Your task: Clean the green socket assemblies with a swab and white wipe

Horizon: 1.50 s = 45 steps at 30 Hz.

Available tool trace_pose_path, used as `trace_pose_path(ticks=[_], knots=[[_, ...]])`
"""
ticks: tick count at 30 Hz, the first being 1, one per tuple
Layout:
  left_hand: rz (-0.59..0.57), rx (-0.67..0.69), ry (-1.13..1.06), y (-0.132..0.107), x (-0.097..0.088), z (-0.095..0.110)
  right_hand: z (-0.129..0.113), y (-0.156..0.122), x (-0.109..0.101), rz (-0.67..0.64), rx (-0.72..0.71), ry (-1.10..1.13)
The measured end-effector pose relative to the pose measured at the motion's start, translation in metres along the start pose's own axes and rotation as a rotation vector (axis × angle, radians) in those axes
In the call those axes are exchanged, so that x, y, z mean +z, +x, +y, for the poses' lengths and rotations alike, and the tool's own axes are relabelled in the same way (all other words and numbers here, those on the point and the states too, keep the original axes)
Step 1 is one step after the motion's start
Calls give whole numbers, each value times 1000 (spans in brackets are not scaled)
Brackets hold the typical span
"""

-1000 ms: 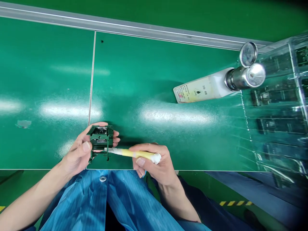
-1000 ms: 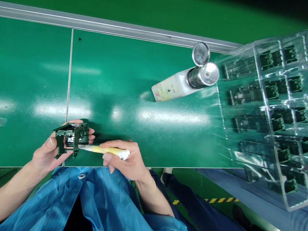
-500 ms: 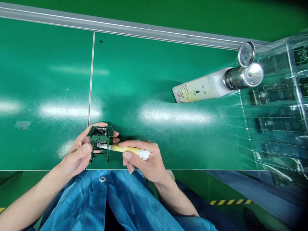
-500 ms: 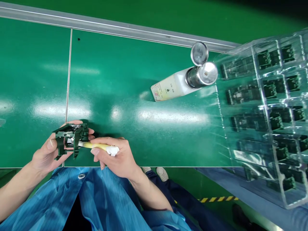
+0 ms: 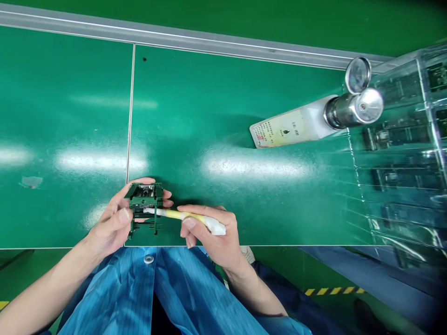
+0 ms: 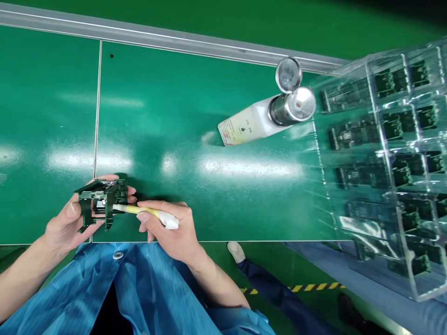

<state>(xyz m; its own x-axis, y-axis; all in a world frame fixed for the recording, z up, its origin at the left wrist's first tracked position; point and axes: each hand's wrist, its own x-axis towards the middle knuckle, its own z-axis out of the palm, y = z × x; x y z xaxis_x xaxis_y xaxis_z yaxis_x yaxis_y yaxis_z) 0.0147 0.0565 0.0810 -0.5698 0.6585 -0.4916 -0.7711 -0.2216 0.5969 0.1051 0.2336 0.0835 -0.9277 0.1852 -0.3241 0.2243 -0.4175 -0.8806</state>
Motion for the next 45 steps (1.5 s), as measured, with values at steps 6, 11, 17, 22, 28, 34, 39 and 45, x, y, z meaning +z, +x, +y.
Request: trace_pose_path(ticks=[6,11,17,22,28,34,39,45], knots=[[-18,0,7,-1,-1,0,2,1,4,-65,-27,48],[-24,0,19,-1,-1,-1,-4,5,-1,-33,-37,-39],[-28,-7,23,-1,-1,0,-6,5,1,-43,-10,-58],[-37,-6,-3,-1,-2,0,-11,5,-6,-6,-7,-134],[-17,-21,7,-1,-1,2,-13,5,-12,34,18,-96],[-26,-46,8,-2,1,3,-8,9,-4,-2,37,-104],[-39,-28,24,-2,-1,1,-7,10,3,-32,48,-72],[0,-28,39,-3,-1,-1,-11,10,2,28,80,-146]])
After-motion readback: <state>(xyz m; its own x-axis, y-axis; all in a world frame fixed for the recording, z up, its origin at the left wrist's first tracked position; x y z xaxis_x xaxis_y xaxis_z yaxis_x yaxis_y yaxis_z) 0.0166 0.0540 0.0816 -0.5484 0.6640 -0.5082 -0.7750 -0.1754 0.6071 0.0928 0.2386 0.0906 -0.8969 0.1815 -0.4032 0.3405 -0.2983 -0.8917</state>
